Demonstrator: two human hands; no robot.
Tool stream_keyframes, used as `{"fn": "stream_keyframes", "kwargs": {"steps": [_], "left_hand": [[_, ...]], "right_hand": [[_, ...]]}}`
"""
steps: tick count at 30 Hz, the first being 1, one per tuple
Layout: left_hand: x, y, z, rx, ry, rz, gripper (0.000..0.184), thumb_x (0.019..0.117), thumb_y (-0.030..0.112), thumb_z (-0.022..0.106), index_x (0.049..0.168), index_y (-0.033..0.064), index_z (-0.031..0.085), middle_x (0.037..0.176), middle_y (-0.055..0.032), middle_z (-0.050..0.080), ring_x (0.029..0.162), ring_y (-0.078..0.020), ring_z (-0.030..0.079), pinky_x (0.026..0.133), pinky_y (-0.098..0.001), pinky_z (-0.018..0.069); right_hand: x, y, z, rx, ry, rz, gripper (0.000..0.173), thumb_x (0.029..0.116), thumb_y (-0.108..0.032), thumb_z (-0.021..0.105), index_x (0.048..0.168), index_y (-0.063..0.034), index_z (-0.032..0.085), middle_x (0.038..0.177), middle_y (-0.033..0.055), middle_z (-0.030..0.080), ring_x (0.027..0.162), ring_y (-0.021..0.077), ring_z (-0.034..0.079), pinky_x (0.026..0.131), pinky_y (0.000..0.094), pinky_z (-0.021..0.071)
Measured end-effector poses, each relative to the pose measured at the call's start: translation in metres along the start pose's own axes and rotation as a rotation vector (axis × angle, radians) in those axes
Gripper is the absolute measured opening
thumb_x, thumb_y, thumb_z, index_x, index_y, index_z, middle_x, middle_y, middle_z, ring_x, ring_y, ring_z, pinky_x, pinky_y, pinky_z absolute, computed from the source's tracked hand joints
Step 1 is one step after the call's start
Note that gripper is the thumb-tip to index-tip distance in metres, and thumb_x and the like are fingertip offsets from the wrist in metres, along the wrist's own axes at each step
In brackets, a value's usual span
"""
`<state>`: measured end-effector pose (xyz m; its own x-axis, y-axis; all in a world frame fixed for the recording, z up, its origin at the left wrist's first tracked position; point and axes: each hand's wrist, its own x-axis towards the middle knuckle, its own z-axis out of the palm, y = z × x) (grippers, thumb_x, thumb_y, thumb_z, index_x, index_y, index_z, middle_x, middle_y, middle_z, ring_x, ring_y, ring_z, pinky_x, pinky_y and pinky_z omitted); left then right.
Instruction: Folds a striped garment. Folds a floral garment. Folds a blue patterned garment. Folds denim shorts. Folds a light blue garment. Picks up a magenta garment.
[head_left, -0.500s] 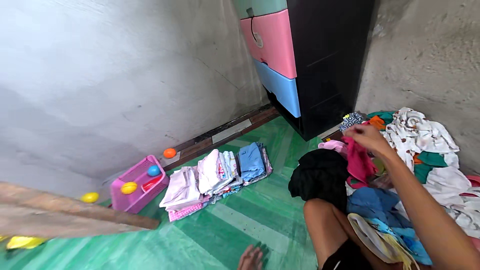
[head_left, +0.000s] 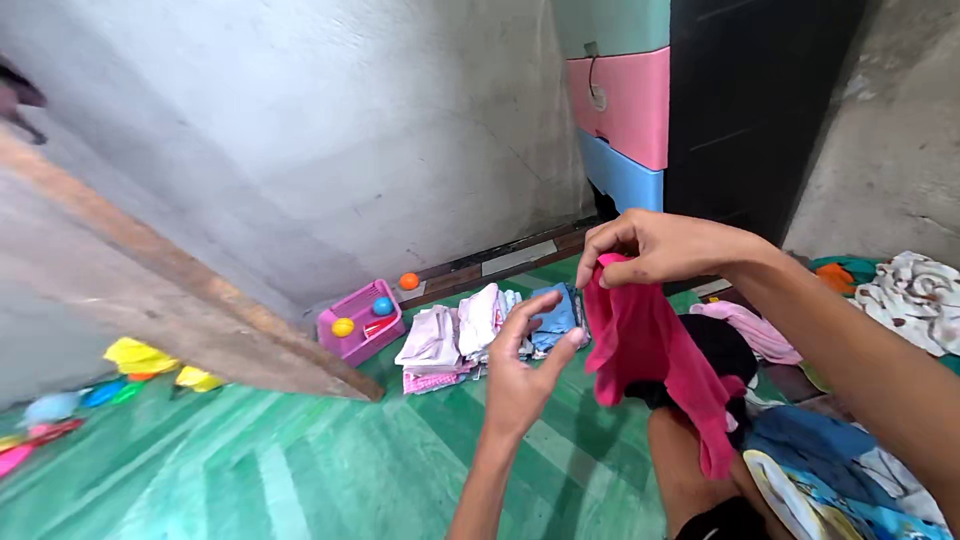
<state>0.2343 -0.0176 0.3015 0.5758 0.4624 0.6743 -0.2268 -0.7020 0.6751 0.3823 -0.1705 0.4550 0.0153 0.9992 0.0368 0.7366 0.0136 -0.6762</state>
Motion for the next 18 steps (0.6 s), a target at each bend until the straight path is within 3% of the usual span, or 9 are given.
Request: {"fn": "stream_keyframes", "kwargs": {"steps": [1, 2, 4, 6, 7, 9, 10, 14, 18], "left_hand": [[0.002, 0.004, 0.003, 0.035, 0.010, -0.011, 0.050, 0.0913, 0.026, 0.075, 0.131, -0.0007, 0.063, 0.127, -0.0109, 0.067, 0.121, -0.0178, 0.063, 0.100, -0.0377, 0.0538], [0.002, 0.005, 0.005, 0.068, 0.016, -0.027, 0.048, 0.0916, 0.025, 0.074, 0.131, 0.0000, 0.063, 0.125, -0.0106, 0.067, 0.119, -0.0166, 0.063, 0.100, -0.0365, 0.0539], [-0.003, 0.000, 0.004, 0.104, 0.004, -0.079, 0.034, 0.0922, 0.021, 0.072, 0.120, 0.0015, 0.069, 0.115, -0.0078, 0.070, 0.109, -0.0130, 0.067, 0.092, -0.0317, 0.0572], [-0.013, -0.011, -0.001, 0.082, -0.037, -0.165, 0.022, 0.0902, 0.016, 0.071, 0.106, 0.0007, 0.071, 0.099, -0.0041, 0.073, 0.091, -0.0069, 0.070, 0.082, -0.0253, 0.0593], [-0.021, -0.016, -0.006, 0.049, -0.070, -0.211, 0.021, 0.0889, 0.014, 0.071, 0.104, 0.0000, 0.069, 0.095, -0.0026, 0.072, 0.087, -0.0050, 0.070, 0.080, -0.0234, 0.0589], [-0.038, -0.030, -0.019, -0.027, -0.149, -0.270, 0.022, 0.0884, 0.012, 0.071, 0.105, -0.0006, 0.062, 0.093, -0.0008, 0.069, 0.086, -0.0044, 0.068, 0.081, -0.0235, 0.0577], [-0.047, -0.038, -0.025, -0.048, -0.186, -0.297, 0.024, 0.0878, 0.011, 0.071, 0.105, -0.0009, 0.060, 0.094, -0.0009, 0.068, 0.085, -0.0050, 0.068, 0.081, -0.0246, 0.0573], [-0.098, -0.068, -0.032, 0.194, -0.336, -0.581, 0.040, 0.0860, 0.015, 0.073, 0.120, -0.0027, 0.060, 0.103, -0.0122, 0.070, 0.090, -0.0184, 0.069, 0.082, -0.0382, 0.0581], [-0.152, -0.118, -0.026, 0.412, -0.369, -0.927, 0.037, 0.0887, 0.015, 0.072, 0.122, -0.0008, 0.065, 0.108, -0.0193, 0.071, 0.101, -0.0313, 0.069, 0.093, -0.0520, 0.0539]], "right_hand": [[0.032, 0.058, -0.001, 0.058, 0.046, -0.370, 0.017, 0.0920, 0.003, 0.058, 0.094, 0.0010, 0.074, 0.092, 0.0072, 0.070, 0.080, 0.0057, 0.064, 0.067, 0.0171, 0.0515], [0.049, 0.075, -0.002, 0.093, 0.035, -0.446, 0.014, 0.0890, 0.001, 0.062, 0.091, -0.0040, 0.075, 0.091, 0.0020, 0.070, 0.078, 0.0025, 0.063, 0.065, 0.0168, 0.0512], [0.045, 0.051, -0.002, 0.079, 0.009, -0.234, 0.013, 0.0932, 0.002, 0.066, 0.088, -0.0063, 0.074, 0.089, -0.0003, 0.069, 0.080, 0.0043, 0.063, 0.073, 0.0230, 0.0518], [0.051, 0.057, 0.005, 0.070, 0.072, -0.451, 0.012, 0.0891, -0.002, 0.062, 0.084, -0.0044, 0.073, 0.086, 0.0018, 0.066, 0.077, 0.0032, 0.063, 0.064, 0.0161, 0.0509], [0.036, 0.033, 0.004, 0.003, 0.085, -0.346, 0.013, 0.0902, 0.003, 0.059, 0.087, 0.0004, 0.071, 0.086, 0.0059, 0.067, 0.079, 0.0067, 0.064, 0.067, 0.0177, 0.0513], [0.007, -0.046, 0.006, -0.137, 0.109, 0.160, 0.017, 0.0980, 0.013, 0.053, 0.100, 0.0068, 0.068, 0.093, 0.0120, 0.067, 0.089, 0.0136, 0.064, 0.083, 0.0250, 0.0498], [0.007, -0.050, 0.009, -0.169, 0.158, 0.195, 0.017, 0.0976, 0.014, 0.053, 0.098, 0.0057, 0.069, 0.091, 0.0110, 0.068, 0.089, 0.0133, 0.065, 0.084, 0.0252, 0.0508], [0.054, 0.058, 0.003, 0.033, 0.277, -0.522, 0.016, 0.0892, -0.003, 0.057, 0.083, -0.0071, 0.071, 0.083, -0.0004, 0.069, 0.074, 0.0025, 0.064, 0.063, 0.0151, 0.0522], [0.006, -0.059, 0.017, -0.089, 0.371, 0.192, 0.016, 0.0983, 0.012, 0.053, 0.100, 0.0068, 0.068, 0.091, 0.0124, 0.066, 0.087, 0.0129, 0.064, 0.082, 0.0234, 0.0487]]}}
